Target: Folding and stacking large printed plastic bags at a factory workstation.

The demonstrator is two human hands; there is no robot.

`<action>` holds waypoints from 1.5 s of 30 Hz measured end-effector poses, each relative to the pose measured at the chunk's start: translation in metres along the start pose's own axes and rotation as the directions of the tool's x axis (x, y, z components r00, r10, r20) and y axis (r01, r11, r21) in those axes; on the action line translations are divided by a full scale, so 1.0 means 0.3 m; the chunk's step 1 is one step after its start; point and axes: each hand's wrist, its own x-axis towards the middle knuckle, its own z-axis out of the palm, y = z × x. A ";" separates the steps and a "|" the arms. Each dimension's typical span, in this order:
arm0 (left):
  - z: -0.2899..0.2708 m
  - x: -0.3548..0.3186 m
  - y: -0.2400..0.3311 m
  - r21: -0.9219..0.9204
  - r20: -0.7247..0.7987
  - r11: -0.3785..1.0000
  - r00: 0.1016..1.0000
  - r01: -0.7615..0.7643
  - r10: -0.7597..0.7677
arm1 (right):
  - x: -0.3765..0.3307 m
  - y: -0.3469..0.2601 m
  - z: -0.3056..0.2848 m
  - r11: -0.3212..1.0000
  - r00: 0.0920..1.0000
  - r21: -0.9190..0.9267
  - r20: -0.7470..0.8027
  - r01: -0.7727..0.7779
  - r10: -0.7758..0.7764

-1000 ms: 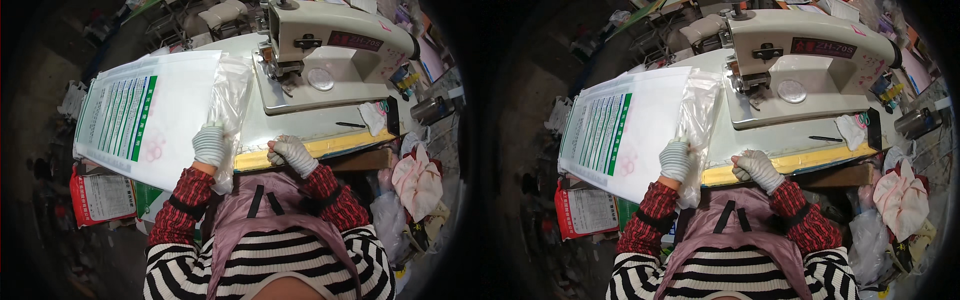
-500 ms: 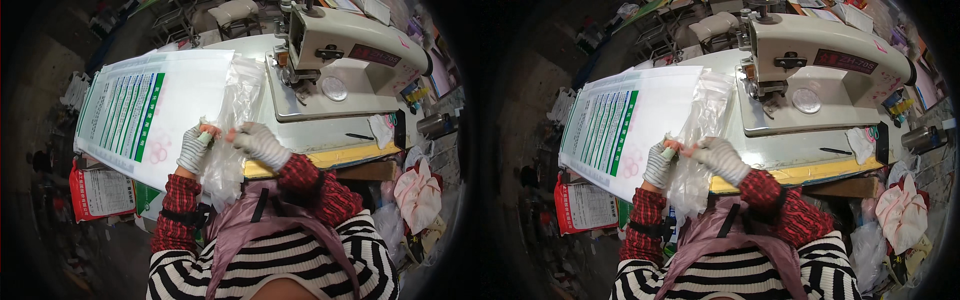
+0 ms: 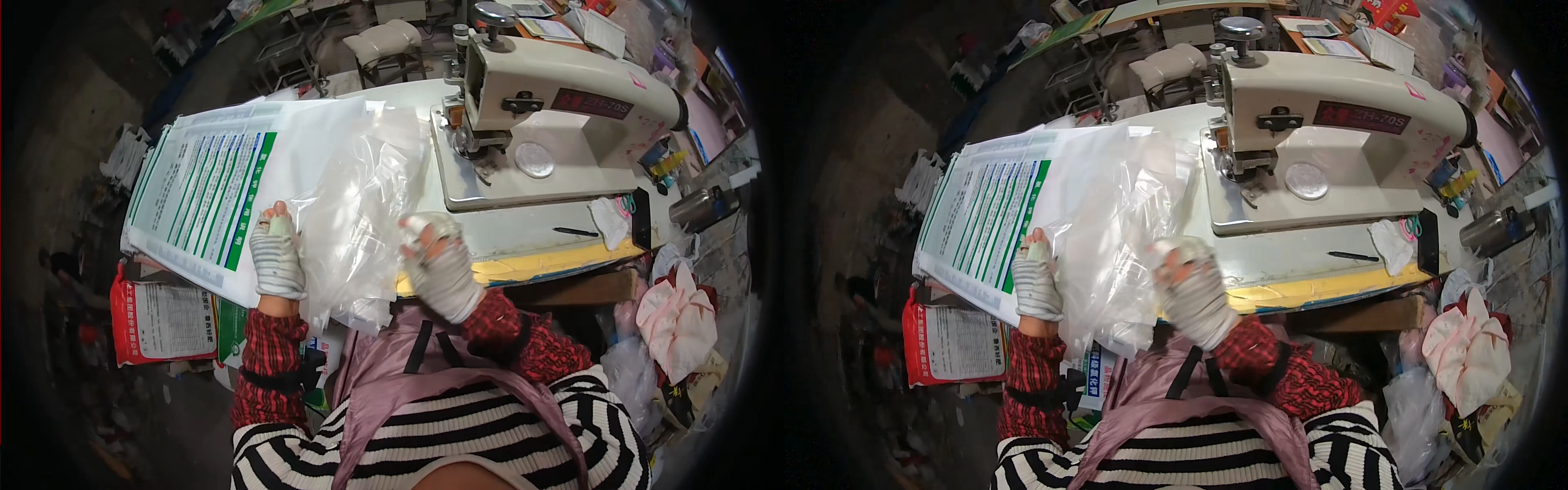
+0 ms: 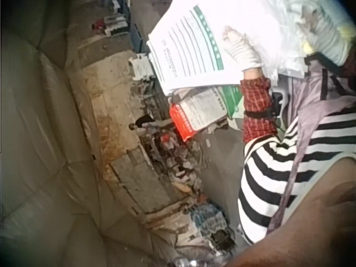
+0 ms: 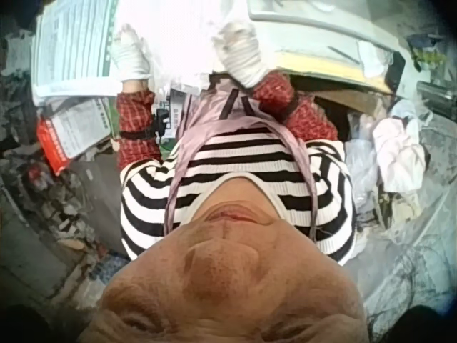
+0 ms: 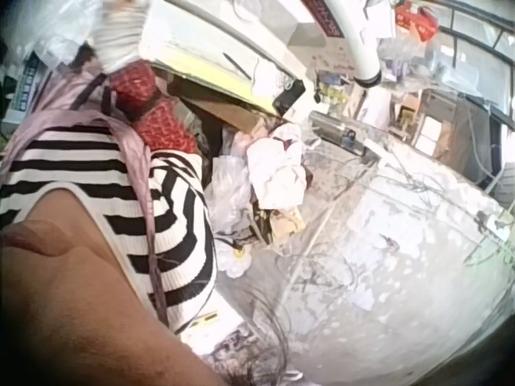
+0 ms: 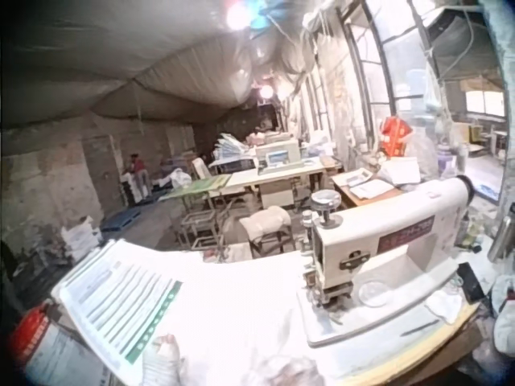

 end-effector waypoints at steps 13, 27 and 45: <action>-0.367 -0.247 0.108 0.637 0.246 0.660 0.916 -0.398 0.316 | 0.428 0.287 0.201 0.991 0.987 0.116 0.140 0.063 -0.079; -0.376 -0.188 0.184 0.661 0.201 0.625 0.901 -0.415 0.386 | 0.468 0.079 -0.077 0.890 0.921 -0.323 -0.114 0.320 -0.373; -0.471 -0.343 0.185 0.876 0.366 0.098 0.782 -0.473 0.505 | 0.754 -0.045 0.105 0.901 0.848 -0.279 -0.331 0.331 -0.414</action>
